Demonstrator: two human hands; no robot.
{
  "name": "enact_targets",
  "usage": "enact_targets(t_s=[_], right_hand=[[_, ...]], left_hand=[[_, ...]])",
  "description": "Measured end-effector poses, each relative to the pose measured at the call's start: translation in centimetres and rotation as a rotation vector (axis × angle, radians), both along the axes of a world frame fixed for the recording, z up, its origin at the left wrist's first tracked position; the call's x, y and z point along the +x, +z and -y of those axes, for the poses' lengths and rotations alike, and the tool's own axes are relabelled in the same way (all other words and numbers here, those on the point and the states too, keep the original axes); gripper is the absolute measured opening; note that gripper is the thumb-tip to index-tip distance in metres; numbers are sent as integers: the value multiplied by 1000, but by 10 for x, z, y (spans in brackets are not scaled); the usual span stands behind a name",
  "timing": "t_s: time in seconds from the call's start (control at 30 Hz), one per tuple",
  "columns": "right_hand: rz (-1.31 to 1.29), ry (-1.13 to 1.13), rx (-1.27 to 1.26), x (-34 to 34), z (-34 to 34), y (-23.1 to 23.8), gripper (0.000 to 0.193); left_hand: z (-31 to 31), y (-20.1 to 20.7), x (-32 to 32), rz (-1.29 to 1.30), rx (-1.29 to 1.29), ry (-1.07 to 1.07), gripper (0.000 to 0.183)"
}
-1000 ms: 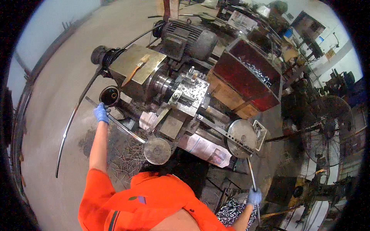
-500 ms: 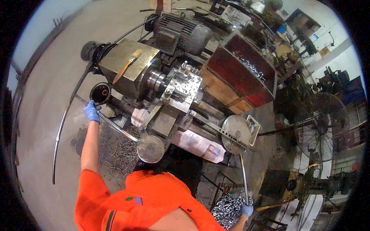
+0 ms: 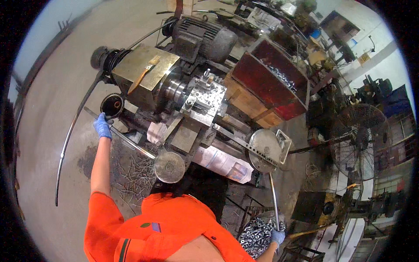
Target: The person operates a lathe to process small metal components, inserting pieces into the chuck and using hand levers to control the cutting action.
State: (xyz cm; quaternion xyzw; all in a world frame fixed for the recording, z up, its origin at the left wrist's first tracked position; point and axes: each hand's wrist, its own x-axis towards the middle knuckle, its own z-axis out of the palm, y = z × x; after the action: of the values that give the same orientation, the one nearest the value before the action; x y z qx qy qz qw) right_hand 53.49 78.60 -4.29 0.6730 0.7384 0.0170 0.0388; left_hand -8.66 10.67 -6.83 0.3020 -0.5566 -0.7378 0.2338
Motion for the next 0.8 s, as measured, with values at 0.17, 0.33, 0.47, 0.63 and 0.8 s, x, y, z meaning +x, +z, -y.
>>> enact_targets(t_s=[0.17, 0.33, 0.47, 0.63, 0.8], right_hand=[[1, -9, 36, 17, -8, -15, 40], [22, -42, -6, -10, 11, 7, 40], [-22, -40, -25, -4, 11, 8, 40], [18, -105, -32, -12, 17, 13, 40], [-16, -61, 37, 1, 11, -1, 36]], left_hand=[[0, -5, -5, -17, 13, -12, 17], [2, -4, -5, 2, 13, 12, 17], [-1, -4, -5, 1, 10, -6, 17], [2, -6, -5, 17, -10, -15, 16], [1, -8, -6, 8, 35, -16, 16]])
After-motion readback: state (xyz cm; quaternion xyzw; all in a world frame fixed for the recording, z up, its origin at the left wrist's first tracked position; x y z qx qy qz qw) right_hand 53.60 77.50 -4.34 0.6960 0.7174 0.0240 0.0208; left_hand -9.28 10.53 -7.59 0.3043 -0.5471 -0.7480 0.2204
